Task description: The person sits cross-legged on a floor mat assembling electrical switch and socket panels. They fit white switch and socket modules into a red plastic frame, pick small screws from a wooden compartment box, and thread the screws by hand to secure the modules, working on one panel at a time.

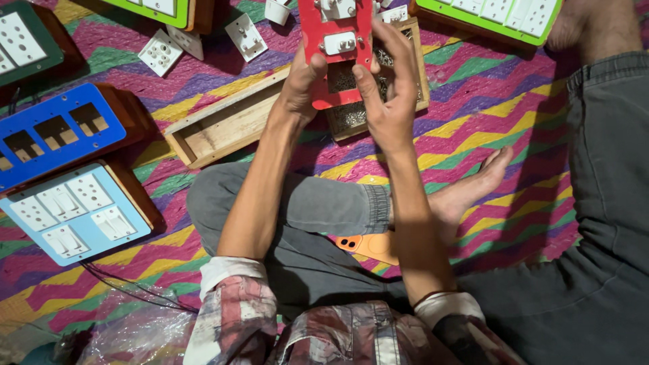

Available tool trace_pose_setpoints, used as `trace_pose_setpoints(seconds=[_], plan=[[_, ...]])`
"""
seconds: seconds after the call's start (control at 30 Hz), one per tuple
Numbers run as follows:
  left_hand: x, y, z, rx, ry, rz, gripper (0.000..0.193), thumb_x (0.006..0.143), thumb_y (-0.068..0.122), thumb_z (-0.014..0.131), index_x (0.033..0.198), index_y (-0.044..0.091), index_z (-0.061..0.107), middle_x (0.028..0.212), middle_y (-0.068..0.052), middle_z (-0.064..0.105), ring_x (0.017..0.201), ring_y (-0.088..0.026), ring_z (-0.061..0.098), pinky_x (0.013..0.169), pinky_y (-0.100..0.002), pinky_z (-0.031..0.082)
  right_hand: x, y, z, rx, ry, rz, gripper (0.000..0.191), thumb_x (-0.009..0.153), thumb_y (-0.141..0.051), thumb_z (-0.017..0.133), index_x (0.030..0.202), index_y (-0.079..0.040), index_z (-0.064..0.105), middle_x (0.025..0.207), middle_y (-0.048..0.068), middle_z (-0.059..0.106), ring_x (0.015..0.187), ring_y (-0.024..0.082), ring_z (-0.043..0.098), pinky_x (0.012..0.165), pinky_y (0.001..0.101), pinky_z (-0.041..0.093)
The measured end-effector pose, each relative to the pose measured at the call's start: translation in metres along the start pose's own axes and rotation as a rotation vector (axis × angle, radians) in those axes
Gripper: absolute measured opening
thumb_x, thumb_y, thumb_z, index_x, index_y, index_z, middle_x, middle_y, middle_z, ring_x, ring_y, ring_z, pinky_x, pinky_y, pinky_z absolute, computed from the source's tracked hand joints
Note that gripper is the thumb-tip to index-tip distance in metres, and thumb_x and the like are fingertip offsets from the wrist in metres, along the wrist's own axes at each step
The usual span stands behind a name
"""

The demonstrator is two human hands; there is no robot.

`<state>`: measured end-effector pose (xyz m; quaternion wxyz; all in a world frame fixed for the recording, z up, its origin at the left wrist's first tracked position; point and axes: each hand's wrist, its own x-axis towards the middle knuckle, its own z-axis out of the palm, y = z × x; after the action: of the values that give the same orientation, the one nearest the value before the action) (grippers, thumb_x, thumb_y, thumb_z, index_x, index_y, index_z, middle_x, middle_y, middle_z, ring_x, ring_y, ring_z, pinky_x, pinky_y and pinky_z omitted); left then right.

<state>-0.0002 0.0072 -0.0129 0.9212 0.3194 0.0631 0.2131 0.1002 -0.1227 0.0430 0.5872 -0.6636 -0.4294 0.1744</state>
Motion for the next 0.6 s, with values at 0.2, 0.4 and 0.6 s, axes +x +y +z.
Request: trace_pose_setpoints(seconds=[0.2, 0.4, 0.6], plan=[[0.0017, -0.0008, -0.0011, 0.022, 0.05, 0.039, 0.108, 0.07, 0.069, 0.089, 0.144, 0.002, 0.049, 0.127, -0.01, 0.067, 0.115, -0.023, 0.07, 0.104, -0.042, 0.061, 0.0006, -0.0007, 0.0014, 0.165, 0.017, 0.059, 0.027, 0.109, -0.01, 0.075, 0.127, -0.012, 0.055, 0.149, 0.007, 0.052, 0.125, 0.014, 0.058, 0.101, 0.0263, 0.052], [0.0021, -0.0026, -0.0018, 0.031, 0.047, 0.041, 0.107, 0.071, 0.068, 0.089, 0.145, 0.002, 0.049, 0.129, -0.01, 0.066, 0.12, -0.022, 0.069, 0.107, -0.041, 0.06, -0.0005, -0.0006, 0.0018, -0.031, 0.009, 0.062, 0.026, 0.109, -0.009, 0.074, 0.13, -0.01, 0.058, 0.149, 0.008, 0.053, 0.124, 0.014, 0.056, 0.098, 0.0252, 0.051], [0.0007, -0.0012, -0.0004, 0.014, -0.016, 0.013, 0.104, 0.073, 0.069, 0.087, 0.143, 0.0, 0.052, 0.119, -0.014, 0.069, 0.112, -0.025, 0.071, 0.101, -0.042, 0.062, 0.0022, -0.0058, 0.0012, -0.036, 0.016, 0.026, 0.032, 0.109, -0.009, 0.075, 0.136, -0.007, 0.059, 0.146, 0.008, 0.054, 0.128, 0.014, 0.059, 0.099, 0.0257, 0.052]])
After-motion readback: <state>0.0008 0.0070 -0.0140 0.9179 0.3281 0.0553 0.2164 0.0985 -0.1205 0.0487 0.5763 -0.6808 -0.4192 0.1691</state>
